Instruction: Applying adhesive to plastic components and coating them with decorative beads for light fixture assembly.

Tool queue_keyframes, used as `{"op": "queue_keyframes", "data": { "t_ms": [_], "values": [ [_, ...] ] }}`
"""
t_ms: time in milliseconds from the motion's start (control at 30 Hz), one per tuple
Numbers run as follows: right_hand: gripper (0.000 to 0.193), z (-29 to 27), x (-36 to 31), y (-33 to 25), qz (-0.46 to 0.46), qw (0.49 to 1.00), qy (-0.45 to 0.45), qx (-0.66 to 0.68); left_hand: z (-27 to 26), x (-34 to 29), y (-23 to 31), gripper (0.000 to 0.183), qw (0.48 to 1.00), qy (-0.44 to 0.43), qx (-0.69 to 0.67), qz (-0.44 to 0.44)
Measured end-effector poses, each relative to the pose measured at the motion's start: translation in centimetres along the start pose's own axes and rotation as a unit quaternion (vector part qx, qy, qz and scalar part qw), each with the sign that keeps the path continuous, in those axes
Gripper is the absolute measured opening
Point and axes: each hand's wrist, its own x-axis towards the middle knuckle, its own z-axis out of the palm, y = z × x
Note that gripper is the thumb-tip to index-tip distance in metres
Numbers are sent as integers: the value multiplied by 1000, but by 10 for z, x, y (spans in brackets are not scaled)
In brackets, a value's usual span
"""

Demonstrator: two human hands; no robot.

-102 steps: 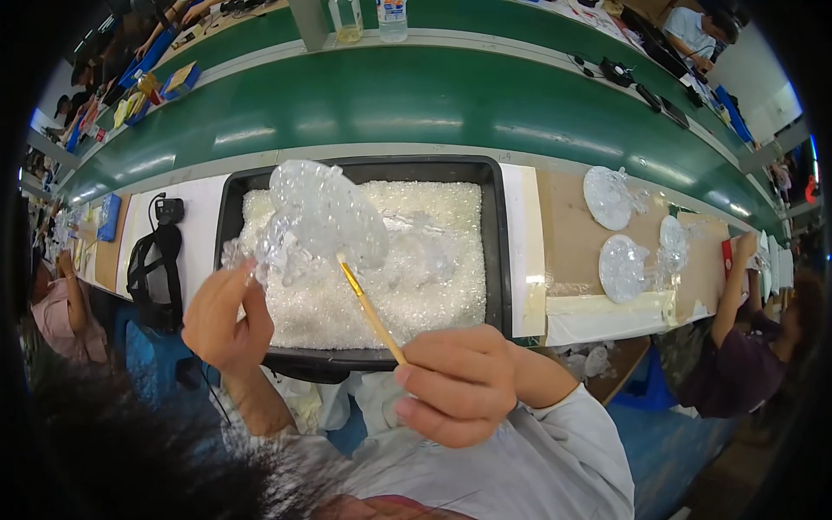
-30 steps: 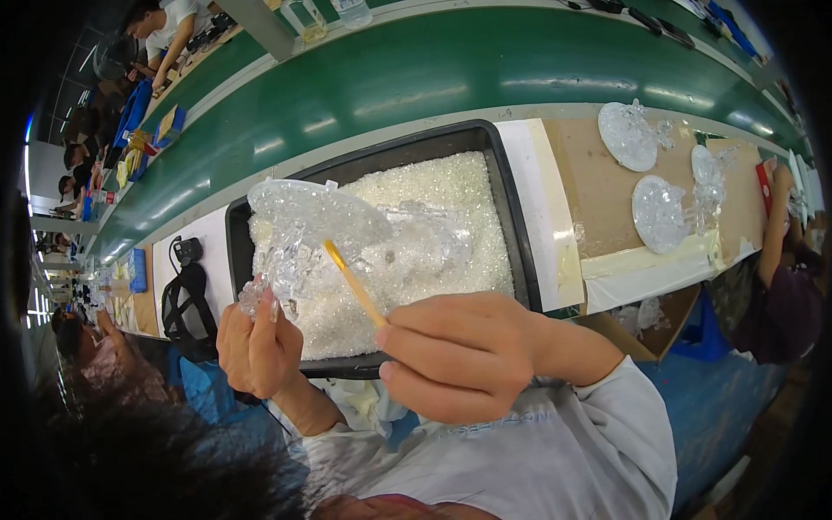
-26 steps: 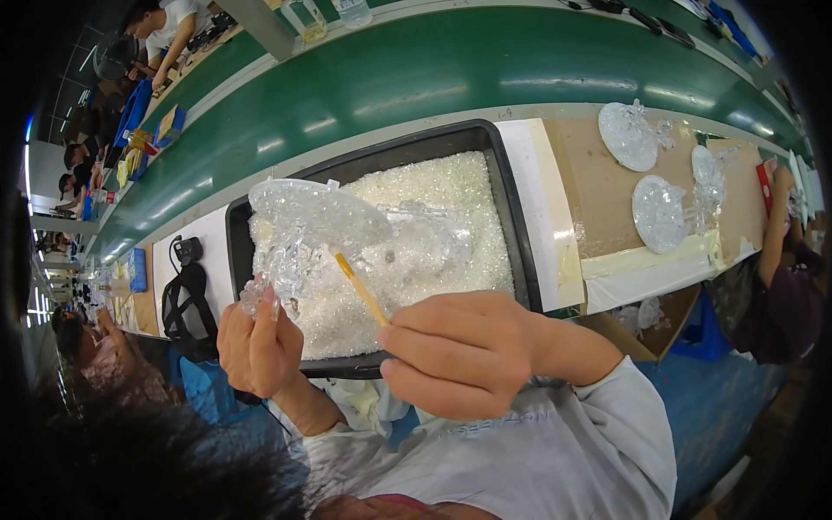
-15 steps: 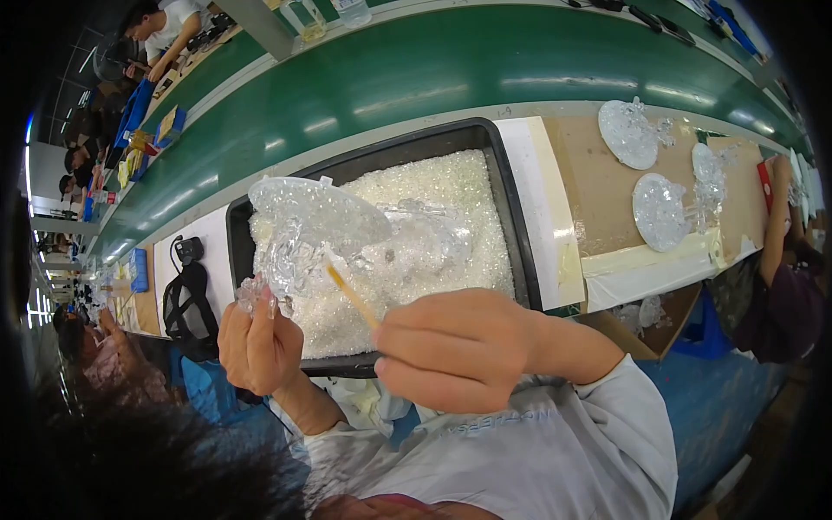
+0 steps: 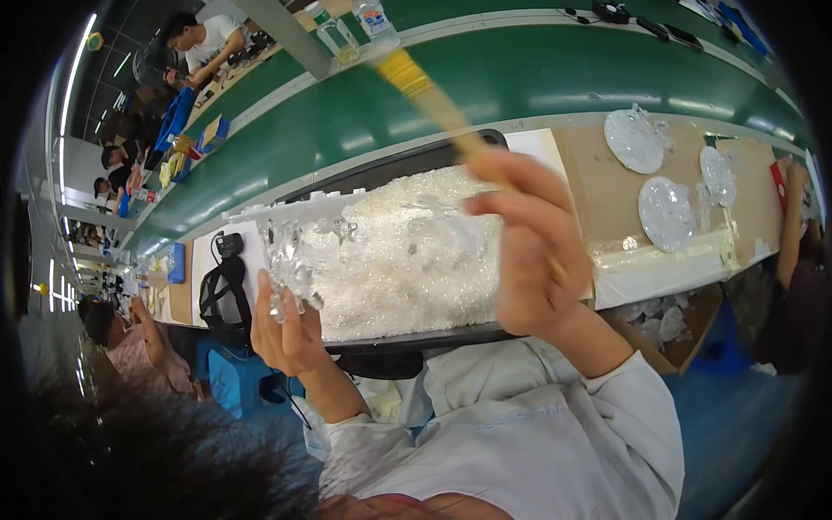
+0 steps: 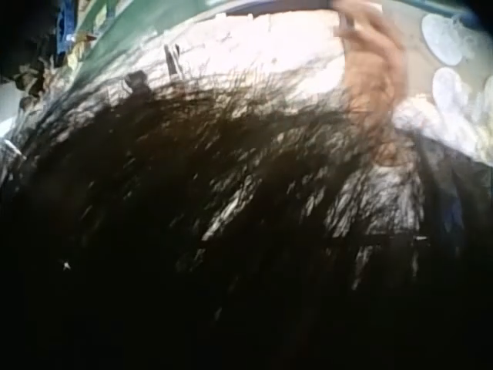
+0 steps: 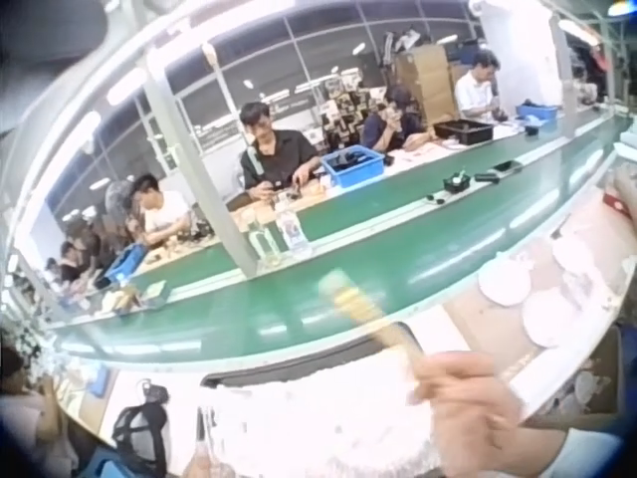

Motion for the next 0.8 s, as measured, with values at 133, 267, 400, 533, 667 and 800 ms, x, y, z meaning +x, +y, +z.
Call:
{"op": "queue_keyframes", "data": {
  "t_ms": [133, 267, 400, 533, 667, 800],
  "values": [
    [38, -19, 11, 10, 24, 995, -94, 19, 6, 10, 8, 28, 999, 9, -2, 34],
    [38, -13, 19, 5, 55, 996, -33, 56, -2, 17, 11, 29, 1000, -14, 23, -8],
    [34, -7, 14, 1, 176, 976, -88, 90, 12, -8, -4, 27, 999, 32, 21, -24],
    [31, 2, 7, -2, 315, 925, -57, 204, 17, -15, -5, 32, 989, 50, -77, -112],
    [31, 3, -2, -4, 402, 895, -30, 190, 24, -13, 8, 32, 963, 75, -153, -209],
    [31, -12, -3, -2, 460, 867, -84, 172, 26, -22, 19, 30, 940, 20, -212, -268]
  ]
}}
